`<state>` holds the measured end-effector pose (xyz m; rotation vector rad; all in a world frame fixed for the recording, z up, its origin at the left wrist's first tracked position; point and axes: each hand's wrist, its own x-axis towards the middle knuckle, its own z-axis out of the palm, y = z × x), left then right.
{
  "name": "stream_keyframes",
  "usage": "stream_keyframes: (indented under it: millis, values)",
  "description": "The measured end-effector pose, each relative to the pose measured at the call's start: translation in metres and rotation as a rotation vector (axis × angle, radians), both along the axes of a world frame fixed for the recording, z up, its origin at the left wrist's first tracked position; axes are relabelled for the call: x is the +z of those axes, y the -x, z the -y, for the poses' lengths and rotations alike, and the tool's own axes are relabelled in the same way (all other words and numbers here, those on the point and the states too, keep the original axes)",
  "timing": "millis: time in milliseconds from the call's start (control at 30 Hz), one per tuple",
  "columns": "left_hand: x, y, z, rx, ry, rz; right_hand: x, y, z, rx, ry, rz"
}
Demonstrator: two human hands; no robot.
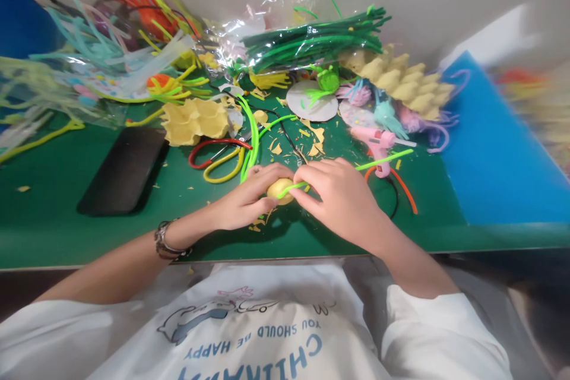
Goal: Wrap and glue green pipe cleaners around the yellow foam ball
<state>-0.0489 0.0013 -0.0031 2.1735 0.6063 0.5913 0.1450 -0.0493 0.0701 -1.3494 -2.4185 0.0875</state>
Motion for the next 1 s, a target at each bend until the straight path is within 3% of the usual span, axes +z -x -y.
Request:
stream_keyframes:
  millis: [267,600,733,900,1000]
  values:
    - [-0.004,0.001,0.002,0.114,-0.123,0.053,-0.002,0.009,0.025,-0.028,-0.255,0.046]
    - [-0.009,0.001,0.001,0.141,-0.216,0.097,-0.032,0.025,0.044,0.057,-0.248,-0.002]
    - [-0.01,0.0,0.002,0.135,-0.233,0.09,-0.045,0.031,0.046,0.026,-0.272,-0.026]
    - [-0.008,0.001,0.0,0.137,-0.243,0.111,-0.034,0.019,0.051,0.005,-0.055,-0.208]
    - [-0.009,0.002,-0.002,0.128,-0.256,0.138,-0.023,-0.008,0.053,-0.141,0.064,-0.353]
